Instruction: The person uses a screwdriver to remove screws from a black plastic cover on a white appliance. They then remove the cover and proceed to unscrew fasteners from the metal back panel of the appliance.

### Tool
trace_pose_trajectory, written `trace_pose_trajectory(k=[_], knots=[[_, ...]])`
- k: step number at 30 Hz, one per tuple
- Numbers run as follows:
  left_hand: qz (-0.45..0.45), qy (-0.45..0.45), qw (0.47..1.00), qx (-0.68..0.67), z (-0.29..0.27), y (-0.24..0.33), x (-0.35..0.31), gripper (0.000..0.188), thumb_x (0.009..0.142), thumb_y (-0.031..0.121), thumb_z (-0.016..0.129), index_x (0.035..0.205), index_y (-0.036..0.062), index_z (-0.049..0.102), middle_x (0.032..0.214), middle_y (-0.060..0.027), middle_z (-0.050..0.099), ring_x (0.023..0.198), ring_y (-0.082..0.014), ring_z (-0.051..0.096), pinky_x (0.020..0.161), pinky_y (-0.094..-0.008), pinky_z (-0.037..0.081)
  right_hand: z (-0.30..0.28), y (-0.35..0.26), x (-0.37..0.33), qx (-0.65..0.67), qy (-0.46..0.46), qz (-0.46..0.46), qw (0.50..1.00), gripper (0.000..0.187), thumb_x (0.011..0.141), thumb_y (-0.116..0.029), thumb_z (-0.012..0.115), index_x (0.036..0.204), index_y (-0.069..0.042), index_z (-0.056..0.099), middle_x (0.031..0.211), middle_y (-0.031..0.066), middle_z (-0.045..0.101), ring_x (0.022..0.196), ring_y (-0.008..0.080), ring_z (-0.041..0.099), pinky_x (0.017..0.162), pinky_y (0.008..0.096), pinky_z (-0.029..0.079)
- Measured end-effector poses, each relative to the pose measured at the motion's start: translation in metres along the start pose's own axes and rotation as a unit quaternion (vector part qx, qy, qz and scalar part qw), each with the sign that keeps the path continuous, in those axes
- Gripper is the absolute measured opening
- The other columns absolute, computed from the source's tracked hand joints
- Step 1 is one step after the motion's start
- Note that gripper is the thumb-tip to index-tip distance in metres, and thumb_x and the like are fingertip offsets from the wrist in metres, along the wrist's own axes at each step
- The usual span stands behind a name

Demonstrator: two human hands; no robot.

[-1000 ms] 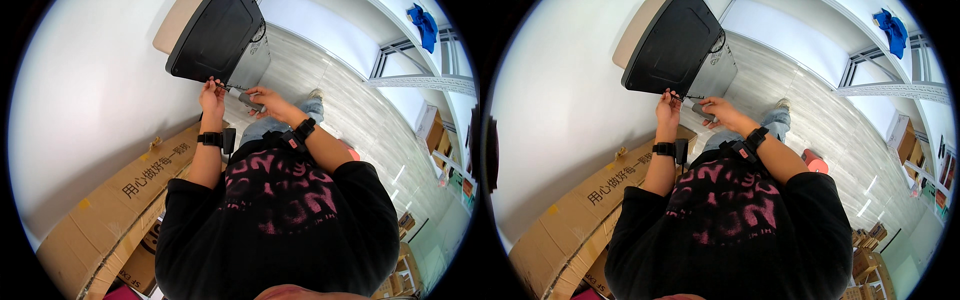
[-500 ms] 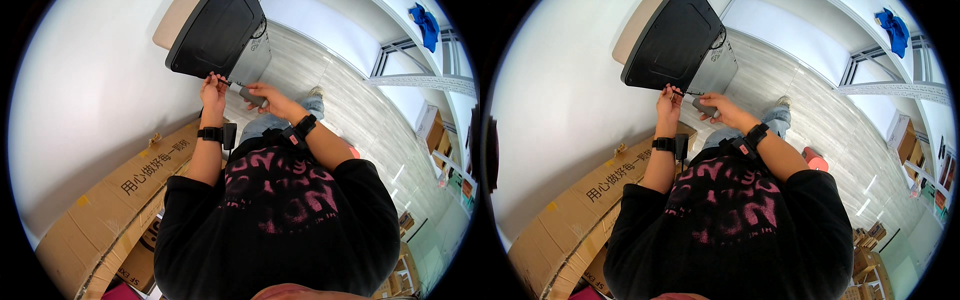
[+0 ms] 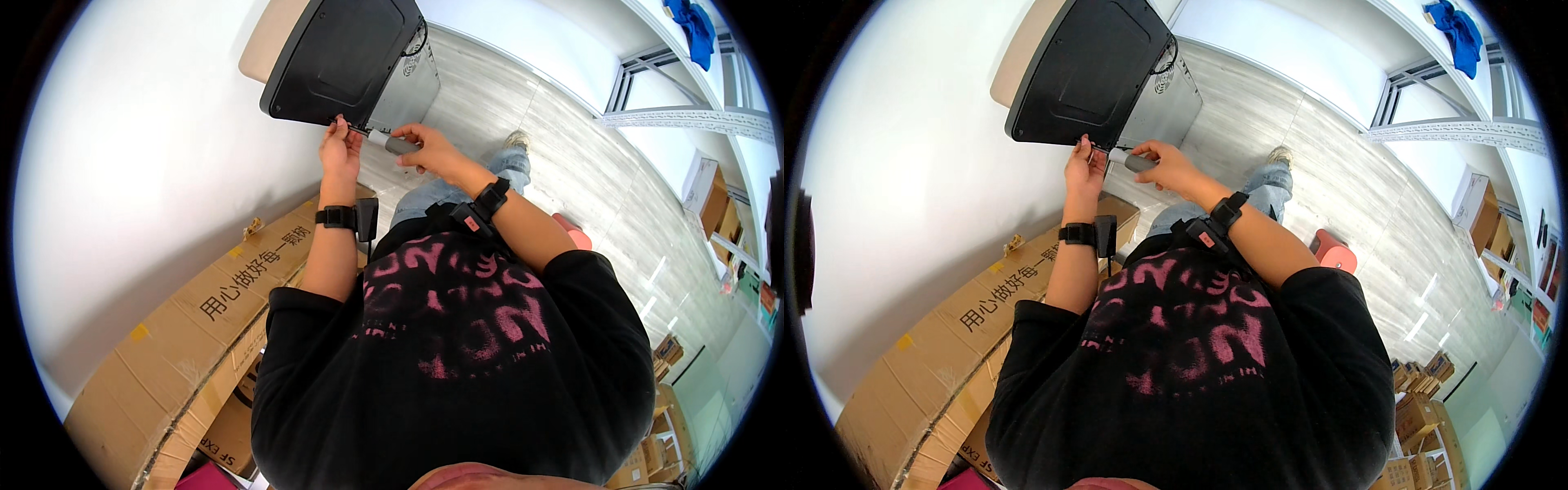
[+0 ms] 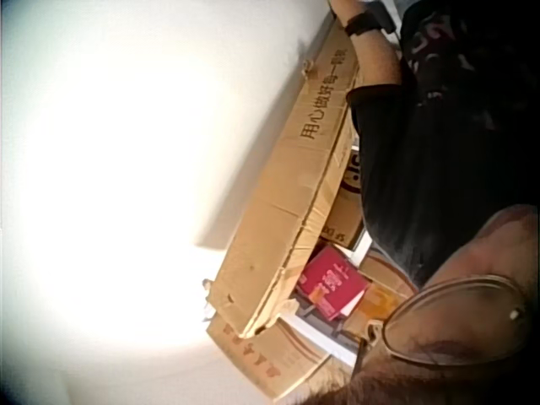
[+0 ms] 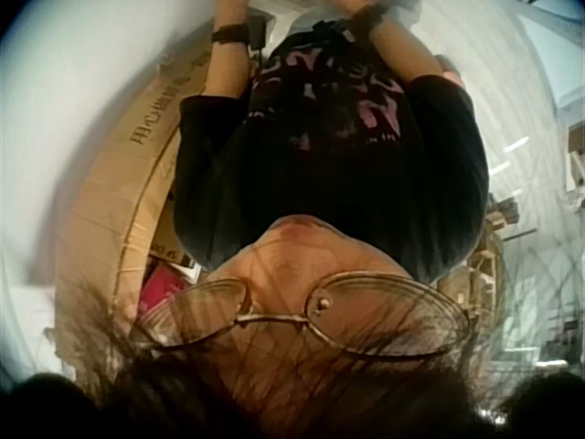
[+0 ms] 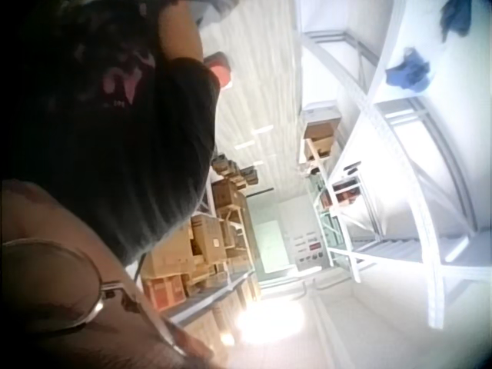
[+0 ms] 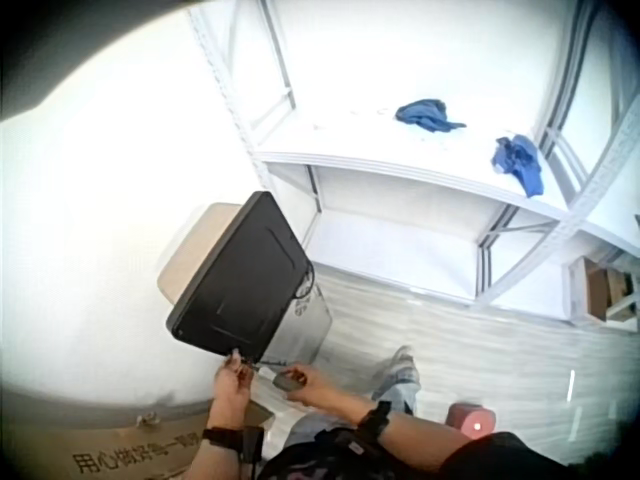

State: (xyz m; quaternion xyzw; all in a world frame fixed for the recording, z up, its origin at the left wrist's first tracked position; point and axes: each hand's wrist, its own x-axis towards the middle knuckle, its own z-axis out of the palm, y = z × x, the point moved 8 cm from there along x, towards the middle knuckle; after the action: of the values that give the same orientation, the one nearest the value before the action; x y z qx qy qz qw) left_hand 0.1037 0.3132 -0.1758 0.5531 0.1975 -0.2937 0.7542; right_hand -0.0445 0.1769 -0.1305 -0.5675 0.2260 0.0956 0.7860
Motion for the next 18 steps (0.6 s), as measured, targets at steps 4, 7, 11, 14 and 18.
trace_pose_trajectory(k=[4,7,11,14,18], knots=[[0.005,-0.024,0.999,-0.025,0.005,0.001,-0.003,0.013,0.093,0.009,0.051,0.106,0.0081,0.055,0.089,-0.0029,0.06,0.077,-0.0158,0.06,0.07,-0.0296,0.052,0.006,0.007,-0.008,0.227,-0.067,0.113,0.965,0.038,0.085,-0.016,0.061,0.121,-0.008,0.05,0.098,0.0038,0.056,0.074,0.0125,0.059,0.051,0.0226,0.04],[0.002,-0.02,0.999,-0.037,0.007,0.001,-0.007,0.014,0.094,0.009,0.049,0.106,0.0077,0.055,0.09,-0.0034,0.061,0.079,-0.0166,0.061,0.072,-0.0301,0.052,0.005,0.007,-0.01,0.194,-0.067,0.122,0.971,0.036,0.086,-0.018,0.06,0.12,-0.009,0.051,0.099,0.0034,0.057,0.074,0.0128,0.06,0.051,0.0227,0.039],[-0.011,-0.013,0.998,-0.054,0.007,0.001,-0.008,0.013,0.093,0.011,0.051,0.105,0.0081,0.055,0.091,-0.0034,0.061,0.081,-0.0168,0.061,0.072,-0.0298,0.052,-0.003,0.006,-0.002,0.063,-0.008,0.049,0.997,0.041,0.082,-0.011,0.064,0.121,-0.01,0.052,0.099,0.0027,0.056,0.074,0.0116,0.058,0.052,0.0246,0.04],[-0.008,-0.009,0.999,-0.043,0.005,0.001,-0.004,0.013,0.092,0.011,0.055,0.104,0.0087,0.055,0.089,-0.0029,0.061,0.081,-0.0164,0.061,0.07,-0.0294,0.052,-0.006,-0.004,0.005,-0.043,0.034,-0.073,0.996,0.045,0.078,-0.007,0.066,0.121,-0.01,0.052,0.1,0.0027,0.056,0.075,0.0109,0.056,0.054,0.0259,0.041],[-0.008,-0.001,0.999,-0.038,0.002,0.0,0.002,0.013,0.091,0.01,0.057,0.104,0.0084,0.055,0.087,-0.0021,0.061,0.08,-0.0158,0.06,0.07,-0.0292,0.053,-0.006,-0.009,0.004,-0.107,0.056,-0.111,0.987,0.044,0.08,-0.009,0.066,0.121,-0.009,0.052,0.098,0.0025,0.056,0.077,0.0118,0.058,0.055,0.0256,0.041]])
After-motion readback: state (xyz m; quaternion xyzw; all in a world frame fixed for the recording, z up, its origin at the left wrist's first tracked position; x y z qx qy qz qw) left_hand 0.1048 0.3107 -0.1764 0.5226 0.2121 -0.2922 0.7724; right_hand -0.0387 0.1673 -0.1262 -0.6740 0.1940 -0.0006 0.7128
